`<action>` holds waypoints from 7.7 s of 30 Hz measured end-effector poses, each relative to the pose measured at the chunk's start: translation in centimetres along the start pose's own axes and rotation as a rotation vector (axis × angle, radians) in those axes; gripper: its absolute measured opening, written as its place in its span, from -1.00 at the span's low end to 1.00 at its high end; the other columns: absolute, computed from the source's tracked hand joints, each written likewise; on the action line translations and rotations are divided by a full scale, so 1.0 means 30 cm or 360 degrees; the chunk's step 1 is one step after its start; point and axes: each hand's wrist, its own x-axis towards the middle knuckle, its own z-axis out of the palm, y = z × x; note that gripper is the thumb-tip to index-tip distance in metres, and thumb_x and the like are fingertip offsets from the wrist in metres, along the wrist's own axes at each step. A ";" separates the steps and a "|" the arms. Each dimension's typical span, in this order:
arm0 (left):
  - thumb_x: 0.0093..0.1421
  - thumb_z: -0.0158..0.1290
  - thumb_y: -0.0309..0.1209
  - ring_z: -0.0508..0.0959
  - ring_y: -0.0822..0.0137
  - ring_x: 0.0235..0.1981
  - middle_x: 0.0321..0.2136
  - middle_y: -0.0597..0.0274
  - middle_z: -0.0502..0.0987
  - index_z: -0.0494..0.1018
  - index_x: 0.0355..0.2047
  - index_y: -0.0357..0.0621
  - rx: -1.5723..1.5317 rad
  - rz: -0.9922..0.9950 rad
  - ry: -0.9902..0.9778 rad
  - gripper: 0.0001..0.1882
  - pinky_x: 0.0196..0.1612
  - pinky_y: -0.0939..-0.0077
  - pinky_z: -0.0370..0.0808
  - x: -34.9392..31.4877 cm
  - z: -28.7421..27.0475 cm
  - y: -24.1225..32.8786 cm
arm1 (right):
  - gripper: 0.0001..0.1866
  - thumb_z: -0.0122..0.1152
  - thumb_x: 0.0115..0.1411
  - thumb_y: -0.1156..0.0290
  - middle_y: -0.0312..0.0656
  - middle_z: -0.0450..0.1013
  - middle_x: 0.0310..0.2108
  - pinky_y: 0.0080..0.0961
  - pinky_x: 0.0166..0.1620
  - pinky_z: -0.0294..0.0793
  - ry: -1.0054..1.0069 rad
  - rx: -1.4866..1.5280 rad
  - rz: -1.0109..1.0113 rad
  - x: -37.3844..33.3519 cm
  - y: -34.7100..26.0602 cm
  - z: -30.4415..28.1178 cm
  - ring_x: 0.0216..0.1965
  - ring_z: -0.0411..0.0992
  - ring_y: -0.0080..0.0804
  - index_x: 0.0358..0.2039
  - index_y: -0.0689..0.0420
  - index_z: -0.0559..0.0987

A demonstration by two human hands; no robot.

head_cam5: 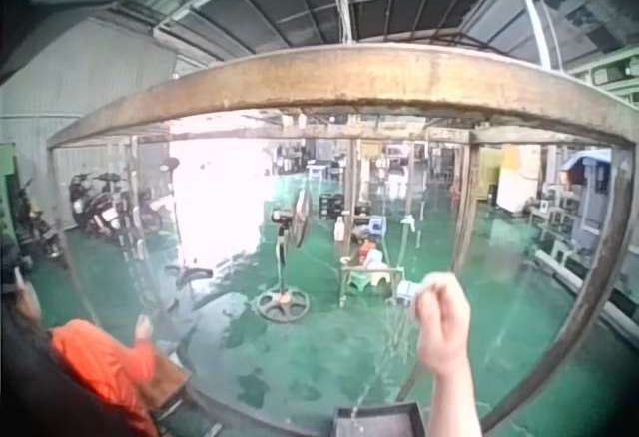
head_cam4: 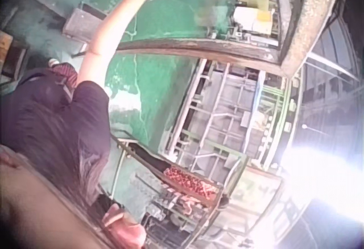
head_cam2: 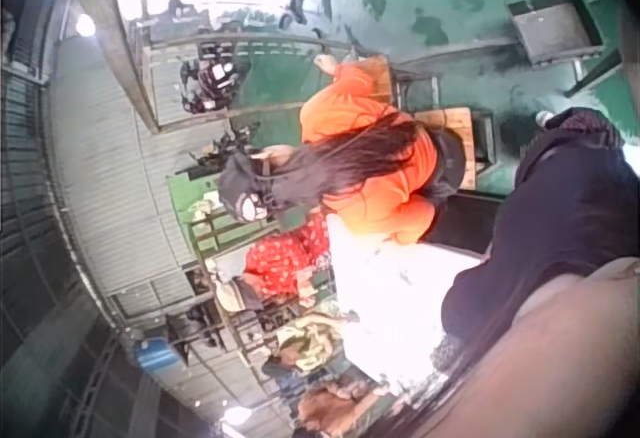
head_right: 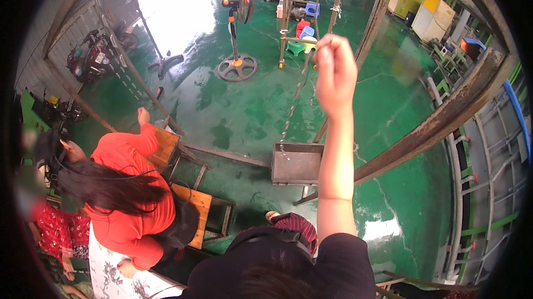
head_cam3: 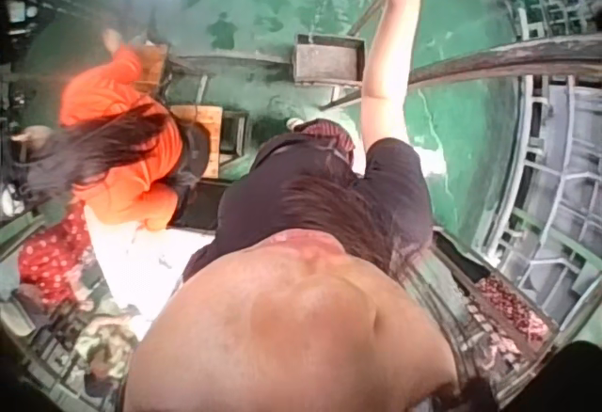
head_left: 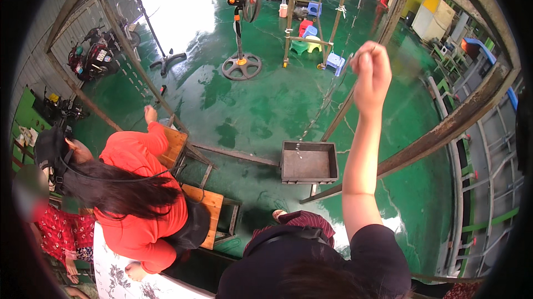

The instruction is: The person sits at a white table and repeatedly picks up small metal wire pieces, bending and twisting them by hand. They occasionally drop the finished pieces onto a hanging metal chain. Other people are visible working at the same table.

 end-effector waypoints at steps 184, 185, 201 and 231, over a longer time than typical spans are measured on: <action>-0.01 0.05 -0.38 0.43 0.53 -0.58 -0.62 0.26 0.47 0.45 -0.49 -0.24 -0.1885 -0.1190 0.3133 -0.84 -0.48 0.68 0.34 -0.938 0.304 -0.397 | -0.70 0.10 -0.07 0.61 -0.13 0.43 -0.52 -0.70 -0.62 0.31 -0.3821 0.1659 0.0577 -2.042 -1.145 1.149 -0.62 0.37 -0.56 -0.26 0.31 0.36; -0.01 0.05 -0.37 0.42 0.55 -0.58 -0.62 0.29 0.47 0.45 -0.49 -0.24 -0.1991 -0.1112 0.3122 -0.83 -0.48 0.70 0.34 -0.944 0.297 -0.358 | -0.69 0.10 -0.06 0.61 -0.13 0.43 -0.52 -0.70 -0.61 0.32 -0.3907 0.1720 0.0666 -2.023 -1.158 1.140 -0.61 0.37 -0.55 -0.24 0.31 0.34; -0.05 0.04 -0.46 0.38 0.58 -0.58 -0.64 0.31 0.46 0.45 -0.51 -0.30 -0.2266 -0.0926 0.3219 -0.87 -0.46 0.71 0.33 -0.850 0.343 -0.277 | -0.70 -0.02 0.03 0.63 -0.11 0.40 -0.45 -0.65 -0.46 0.45 -0.4589 0.1922 0.1369 -1.947 -1.184 0.911 -0.52 0.38 -0.54 -0.18 0.30 0.27; -0.11 0.05 -0.14 0.43 0.16 -0.45 -0.68 0.10 0.47 0.47 -0.64 -0.18 -0.0431 -0.2015 0.2496 -0.68 -0.26 0.35 0.31 -0.854 0.318 -0.526 | -0.79 0.09 -0.03 0.59 -0.17 0.45 -0.45 -0.67 -0.39 0.40 -0.3502 0.2502 0.0239 -1.828 -1.169 0.926 -0.44 0.39 -0.58 -0.30 0.26 0.44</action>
